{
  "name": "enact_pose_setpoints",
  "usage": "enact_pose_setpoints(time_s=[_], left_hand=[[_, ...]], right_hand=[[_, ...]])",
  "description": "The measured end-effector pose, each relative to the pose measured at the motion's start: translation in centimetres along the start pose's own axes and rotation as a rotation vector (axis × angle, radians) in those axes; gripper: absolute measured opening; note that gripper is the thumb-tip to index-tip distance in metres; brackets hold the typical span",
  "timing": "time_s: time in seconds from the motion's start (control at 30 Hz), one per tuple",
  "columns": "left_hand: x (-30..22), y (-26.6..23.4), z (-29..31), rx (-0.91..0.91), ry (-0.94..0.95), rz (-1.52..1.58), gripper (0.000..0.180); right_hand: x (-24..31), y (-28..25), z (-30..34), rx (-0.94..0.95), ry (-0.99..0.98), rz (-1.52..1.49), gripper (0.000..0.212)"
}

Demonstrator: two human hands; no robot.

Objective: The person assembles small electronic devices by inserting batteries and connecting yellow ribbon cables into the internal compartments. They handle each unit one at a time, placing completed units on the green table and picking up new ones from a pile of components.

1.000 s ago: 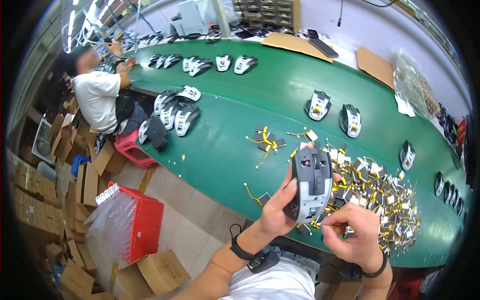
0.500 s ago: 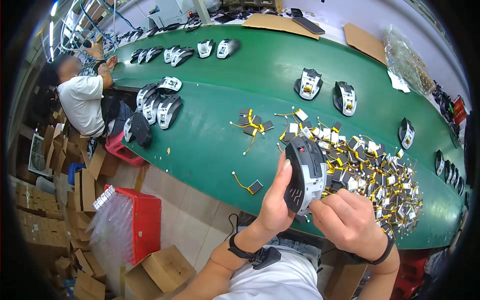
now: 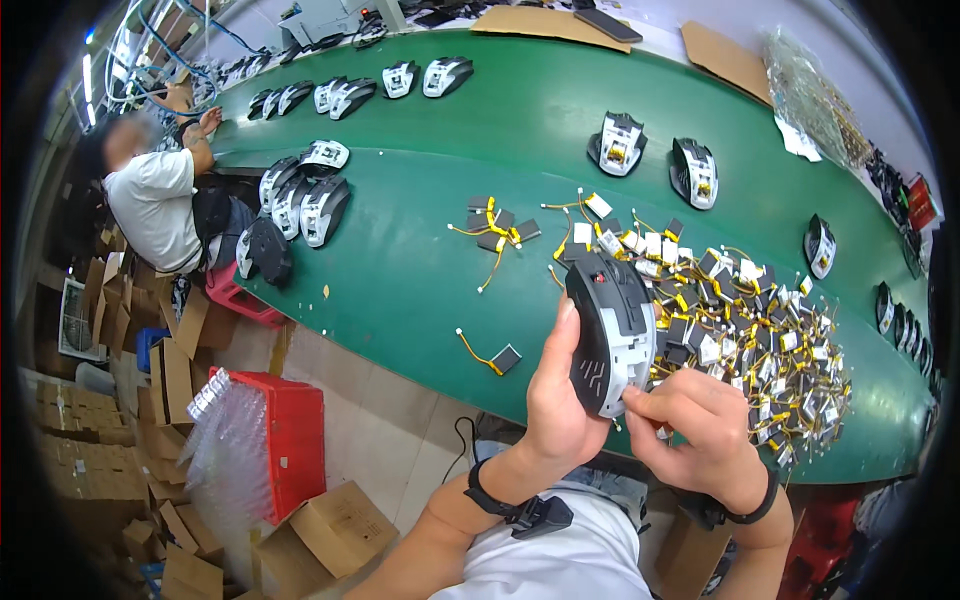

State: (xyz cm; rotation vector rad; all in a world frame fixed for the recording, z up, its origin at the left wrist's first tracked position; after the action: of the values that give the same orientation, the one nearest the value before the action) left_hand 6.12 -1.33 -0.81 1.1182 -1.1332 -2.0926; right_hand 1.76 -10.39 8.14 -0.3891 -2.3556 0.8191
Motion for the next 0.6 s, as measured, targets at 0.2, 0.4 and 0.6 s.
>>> enact_pose_setpoints(time_s=[0.2, 0.4, 0.6], left_hand=[[0.4, 1.6, 0.3, 0.042, 0.003, -0.062, 0.048], [1.1, 0.3, -0.6, 0.136, -0.079, -0.042, 0.056], [-0.3, 2.9, 0.6, 0.424, 0.098, -0.188, 0.074]], right_hand=[[0.7, 0.0, 1.0, -0.076, -0.092, 0.091, 0.017], [0.9, 0.9, 2.5, 0.069, -0.086, 0.142, 0.028], [-1.0, 1.0, 6.7, -0.514, 0.322, -0.367, 0.040]])
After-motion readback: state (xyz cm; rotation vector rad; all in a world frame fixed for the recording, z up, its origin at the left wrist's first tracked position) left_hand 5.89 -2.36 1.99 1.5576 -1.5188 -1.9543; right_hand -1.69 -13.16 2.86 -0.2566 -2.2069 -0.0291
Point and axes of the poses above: each hand's wrist, its own z-axis away from the middle knuckle, its own y-axis out of the palm, x = y × z, the point moved 8 cm from there along -z, towards the middle knuckle, and after that the axes turned 14 degrees about -y, right-handed, at the moved point
